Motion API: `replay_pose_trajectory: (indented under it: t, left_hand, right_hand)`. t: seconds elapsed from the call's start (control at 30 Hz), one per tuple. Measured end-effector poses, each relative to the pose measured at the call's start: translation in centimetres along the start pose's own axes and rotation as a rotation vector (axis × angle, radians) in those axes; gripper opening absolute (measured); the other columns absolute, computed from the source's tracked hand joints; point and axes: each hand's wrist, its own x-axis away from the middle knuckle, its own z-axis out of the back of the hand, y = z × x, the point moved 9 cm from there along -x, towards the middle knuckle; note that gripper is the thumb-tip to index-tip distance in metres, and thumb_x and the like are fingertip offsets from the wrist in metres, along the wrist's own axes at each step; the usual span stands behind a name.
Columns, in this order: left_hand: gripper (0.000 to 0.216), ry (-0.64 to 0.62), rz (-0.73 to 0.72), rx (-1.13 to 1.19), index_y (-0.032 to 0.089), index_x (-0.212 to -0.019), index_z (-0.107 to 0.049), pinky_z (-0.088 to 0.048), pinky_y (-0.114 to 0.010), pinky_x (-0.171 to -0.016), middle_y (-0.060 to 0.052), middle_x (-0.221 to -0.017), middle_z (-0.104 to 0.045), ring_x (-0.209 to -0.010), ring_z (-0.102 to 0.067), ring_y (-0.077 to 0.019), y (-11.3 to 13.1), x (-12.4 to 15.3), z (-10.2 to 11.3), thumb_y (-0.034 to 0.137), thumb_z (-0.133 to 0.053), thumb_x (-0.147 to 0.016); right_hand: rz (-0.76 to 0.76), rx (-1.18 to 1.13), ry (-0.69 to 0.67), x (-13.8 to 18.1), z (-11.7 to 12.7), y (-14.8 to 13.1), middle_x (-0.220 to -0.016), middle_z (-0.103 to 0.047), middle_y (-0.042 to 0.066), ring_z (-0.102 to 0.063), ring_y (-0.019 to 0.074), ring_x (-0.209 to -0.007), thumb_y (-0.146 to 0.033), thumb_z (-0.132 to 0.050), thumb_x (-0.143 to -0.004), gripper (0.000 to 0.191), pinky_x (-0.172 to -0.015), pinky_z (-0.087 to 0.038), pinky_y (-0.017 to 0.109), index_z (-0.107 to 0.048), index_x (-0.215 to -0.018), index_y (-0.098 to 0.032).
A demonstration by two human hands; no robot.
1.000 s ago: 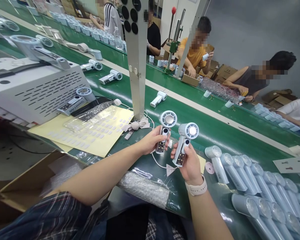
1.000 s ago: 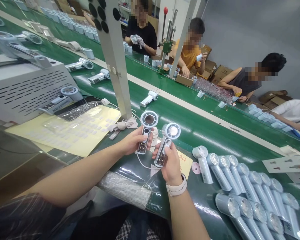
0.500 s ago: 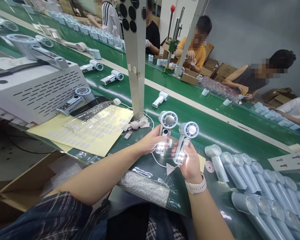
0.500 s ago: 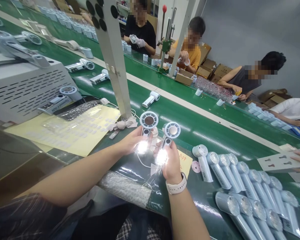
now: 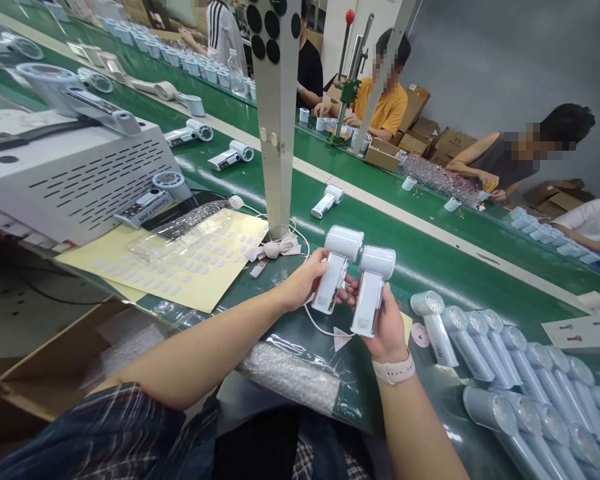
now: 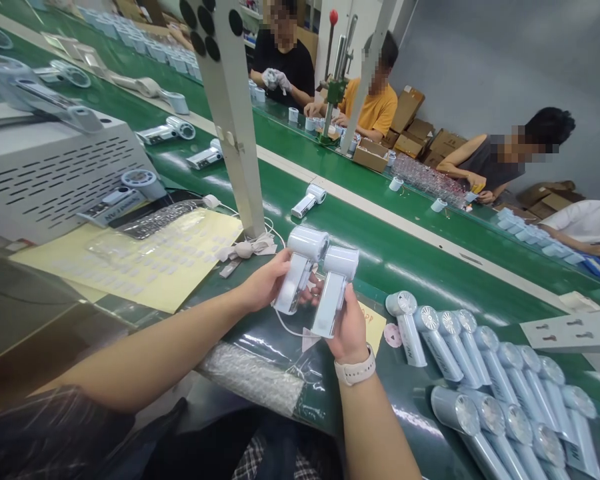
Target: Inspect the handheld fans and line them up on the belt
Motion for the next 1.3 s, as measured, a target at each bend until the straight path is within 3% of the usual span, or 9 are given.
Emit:
replay_pose_trajectory:
  t: [0.13,0.4,0.53,0.7,0.8,0.93,1.1,1.3]
  left_hand:
    - [0.044,-0.057,-0.019,-0.004,0.023,-0.105,-0.041,-0.058,-0.038,-0.062,-0.007,-0.097,-0.073,-0.075,-0.075,-0.0278,0.5,0.3,-0.5,0.048,-0.068,-0.081]
    - [0.052,-0.114,-0.102,-0.038,0.023,-0.109,-0.045,-0.052,-0.029,-0.063,-0.002,-0.088,-0.071,-0.077,-0.074,-0.0243,0.9,0.5,-0.5,0.05,-0.077,-0.077]
    - [0.06,-0.139,-0.063,0.004,0.02,-0.115,-0.053,-0.051,-0.03,-0.072,-0.005,-0.094,-0.07,-0.083,-0.07,-0.0215,0.8,0.6,-0.6,0.043,-0.085,-0.069]
    - [0.06,-0.204,0.104,0.049,0.014,-0.108,-0.061,-0.051,-0.033,-0.077,-0.004,-0.086,-0.065,-0.078,-0.067,-0.0196,-0.2,0.8,-1.1,0.033,-0.092,-0.06]
    - [0.047,-0.153,0.079,0.098,0.012,-0.095,-0.064,-0.049,-0.028,-0.073,-0.003,-0.084,-0.063,-0.075,-0.061,-0.014,0.1,0.6,-0.8,0.028,-0.091,-0.06]
    - [0.038,-0.089,0.045,0.155,0.012,-0.088,-0.064,-0.049,-0.028,-0.073,-0.003,-0.083,-0.063,-0.074,-0.06,-0.0137,0.3,0.1,-0.3,0.032,-0.087,-0.065]
    - [0.037,-0.12,0.019,0.22,0.015,-0.099,-0.06,-0.052,-0.038,-0.079,-0.007,-0.088,-0.069,-0.079,-0.067,-0.0214,0.1,-0.1,-0.5,0.035,-0.076,-0.072]
    - [0.046,-0.088,0.023,0.08,0.017,-0.114,-0.056,-0.053,-0.037,-0.08,-0.01,-0.1,-0.074,-0.09,-0.072,-0.0253,0.0,0.0,-0.3,0.026,-0.078,-0.074]
  right_hand:
    - [0.042,-0.014,0.034,0.2,0.1,-0.5,-0.1,-0.079,0.004,-0.072,0.0248,-0.095,-0.055,-0.069,-0.087,0.036,-0.086,-0.06,0.041,-0.076,-0.101,-0.022]
    - [0.135,0.006,0.032,0.6,0.3,-1.7,-0.101,-0.079,0.005,-0.073,0.0249,-0.087,-0.049,-0.078,-0.08,0.034,-0.081,-0.061,0.043,-0.076,-0.101,-0.022]
    - [0.136,-0.024,0.117,0.4,1.1,-1.6,-0.098,-0.078,0.002,-0.07,0.022,-0.091,-0.039,-0.068,-0.085,0.022,-0.085,-0.058,0.038,-0.076,-0.097,-0.022]
    - [0.026,-0.026,0.048,0.2,0.3,-0.7,-0.077,-0.072,0.003,-0.065,0.0198,-0.07,-0.041,-0.054,-0.087,0.027,-0.069,-0.058,0.036,-0.071,-0.08,-0.021]
    - [0.021,-0.004,0.022,0.4,-0.1,-0.8,-0.072,-0.069,0.004,-0.061,0.0177,-0.062,-0.038,-0.053,-0.085,0.027,-0.059,-0.054,0.032,-0.068,-0.073,-0.019]
    - [0.019,-0.024,0.02,0.4,-0.2,-0.8,-0.075,-0.07,0.005,-0.061,0.0175,-0.061,-0.037,-0.052,-0.085,0.023,-0.056,-0.051,0.03,-0.067,-0.082,-0.019]
    - [0.095,-0.058,-0.001,0.4,-0.2,-1.4,-0.078,-0.068,0.004,-0.062,0.0196,-0.066,-0.04,-0.059,-0.084,0.02,-0.054,-0.051,0.032,-0.066,-0.089,-0.022]
    - [0.162,-0.051,-0.013,0.5,0.5,-2.1,-0.081,-0.071,0.005,-0.064,0.0208,-0.069,-0.038,-0.066,-0.082,0.021,-0.054,-0.053,0.033,-0.07,-0.093,-0.021]
